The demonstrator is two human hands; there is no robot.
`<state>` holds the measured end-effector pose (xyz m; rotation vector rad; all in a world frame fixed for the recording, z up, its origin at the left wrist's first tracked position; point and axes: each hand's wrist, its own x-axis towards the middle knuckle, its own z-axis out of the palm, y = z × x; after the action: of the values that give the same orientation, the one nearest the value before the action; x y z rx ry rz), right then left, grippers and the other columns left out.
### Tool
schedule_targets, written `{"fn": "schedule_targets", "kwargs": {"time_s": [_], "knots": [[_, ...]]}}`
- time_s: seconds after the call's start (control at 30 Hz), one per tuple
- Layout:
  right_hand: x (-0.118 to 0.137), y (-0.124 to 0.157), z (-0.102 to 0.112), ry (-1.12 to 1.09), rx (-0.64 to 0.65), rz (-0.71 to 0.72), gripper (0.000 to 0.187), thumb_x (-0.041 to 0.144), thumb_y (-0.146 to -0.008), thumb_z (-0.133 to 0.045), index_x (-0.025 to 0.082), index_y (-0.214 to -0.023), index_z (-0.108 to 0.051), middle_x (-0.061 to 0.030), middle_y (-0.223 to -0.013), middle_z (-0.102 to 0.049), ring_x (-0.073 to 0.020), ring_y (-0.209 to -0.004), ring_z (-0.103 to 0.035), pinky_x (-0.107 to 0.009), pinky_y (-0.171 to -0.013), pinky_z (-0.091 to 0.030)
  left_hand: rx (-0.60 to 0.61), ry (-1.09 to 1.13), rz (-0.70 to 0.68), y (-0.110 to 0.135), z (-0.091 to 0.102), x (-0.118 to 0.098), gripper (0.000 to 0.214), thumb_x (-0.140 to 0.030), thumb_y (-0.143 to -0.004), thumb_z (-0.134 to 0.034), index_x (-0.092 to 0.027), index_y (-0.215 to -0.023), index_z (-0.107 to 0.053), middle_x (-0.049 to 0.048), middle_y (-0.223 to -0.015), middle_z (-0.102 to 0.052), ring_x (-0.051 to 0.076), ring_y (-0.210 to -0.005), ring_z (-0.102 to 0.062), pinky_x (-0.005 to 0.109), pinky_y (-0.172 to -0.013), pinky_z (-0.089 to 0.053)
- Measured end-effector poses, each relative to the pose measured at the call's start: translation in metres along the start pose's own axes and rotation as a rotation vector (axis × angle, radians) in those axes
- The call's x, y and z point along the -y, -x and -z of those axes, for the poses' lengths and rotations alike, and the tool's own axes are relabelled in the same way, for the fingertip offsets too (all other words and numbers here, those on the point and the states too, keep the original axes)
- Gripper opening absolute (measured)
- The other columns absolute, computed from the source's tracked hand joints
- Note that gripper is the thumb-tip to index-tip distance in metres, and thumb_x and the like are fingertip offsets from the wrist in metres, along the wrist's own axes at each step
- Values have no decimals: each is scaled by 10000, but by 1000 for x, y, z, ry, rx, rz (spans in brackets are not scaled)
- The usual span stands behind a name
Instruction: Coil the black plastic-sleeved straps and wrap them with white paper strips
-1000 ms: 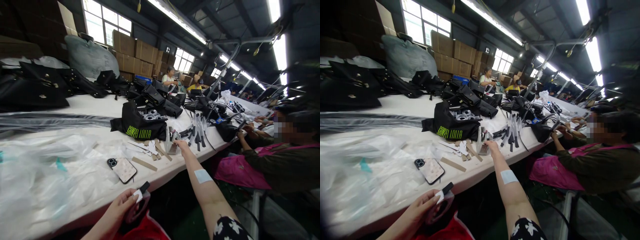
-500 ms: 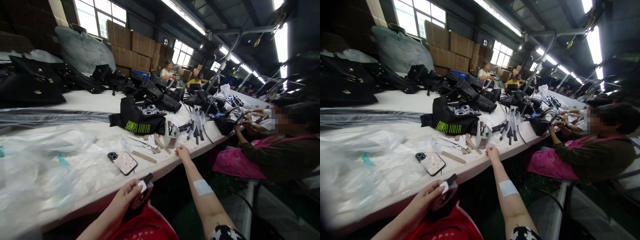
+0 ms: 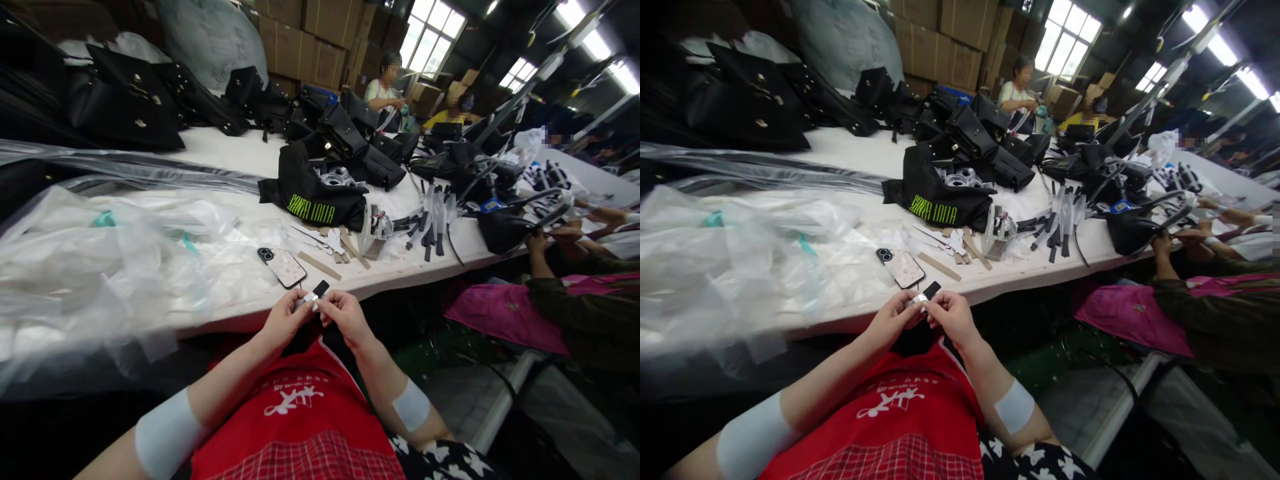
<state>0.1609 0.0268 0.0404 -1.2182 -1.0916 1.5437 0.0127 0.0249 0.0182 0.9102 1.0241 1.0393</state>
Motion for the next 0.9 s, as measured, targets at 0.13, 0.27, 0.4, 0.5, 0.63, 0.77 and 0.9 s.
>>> {"fn": "schedule_targets", "kwargs": {"time_s": [0.13,0.27,0.4,0.5,0.63,0.77,0.9], "knots": [[-12,-5,-1,53,-41,-50,363,462,-653,-767,164,-606,-567,34,-459,-576,-62,-375,-476,-166,-382,-393,-3,23,-6,3,3,-2,370,-458,-706,-715,-163,-864,-555,-58,-618,-542,73,-516,-446,191,-500,-328],[-13,-6,-2,96,-53,-75,377,482,-639,-766,165,-598,-568,33,-454,-576,-63,-367,-477,-163,-364,-382,-3,67,8,7,1,-5,344,-430,-712,-702,-162,-865,-549,-44,-646,-563,81,-543,-472,193,-521,-344],[-11,-3,-3,77,-22,-125,385,488,-612,-780,157,-609,-583,23,-475,-606,-69,-378,-511,-174,-400,-417,-73,76,21,7,-2,-8,372,-484,-697,-690,-165,-840,-562,-35,-642,-560,101,-561,-490,205,-530,-366],[-9,-2,-4,15,74,-164,383,462,-587,-802,138,-709,-639,-17,-592,-685,-89,-468,-598,-189,-494,-473,-184,43,-4,5,-2,-6,391,-544,-699,-677,-181,-748,-542,-57,-572,-490,94,-507,-434,204,-498,-348],[-10,-2,-9,-14,85,-172,394,438,-563,-817,124,-747,-667,-43,-634,-703,-104,-518,-628,-198,-539,-481,-272,-161,-171,6,1,-2,358,-538,-794,-590,-196,-693,-560,-34,-585,-502,133,-563,-466,231,-561,-389],[-18,-5,-20,30,11,-116,360,444,-590,-800,125,-693,-669,-35,-580,-662,-116,-485,-598,-213,-496,-475,-252,-347,-305,10,4,-1,307,-473,-876,-513,-218,-719,-582,-5,-644,-560,174,-635,-527,251,-627,-417],[-29,-13,-26,95,-96,-69,349,450,-576,-805,140,-589,-645,-8,-471,-575,-123,-400,-508,-226,-395,-400,-193,-414,-328,15,3,-4,303,-457,-909,-457,-236,-832,-649,45,-747,-652,218,-702,-590,292,-699,-467]]}}
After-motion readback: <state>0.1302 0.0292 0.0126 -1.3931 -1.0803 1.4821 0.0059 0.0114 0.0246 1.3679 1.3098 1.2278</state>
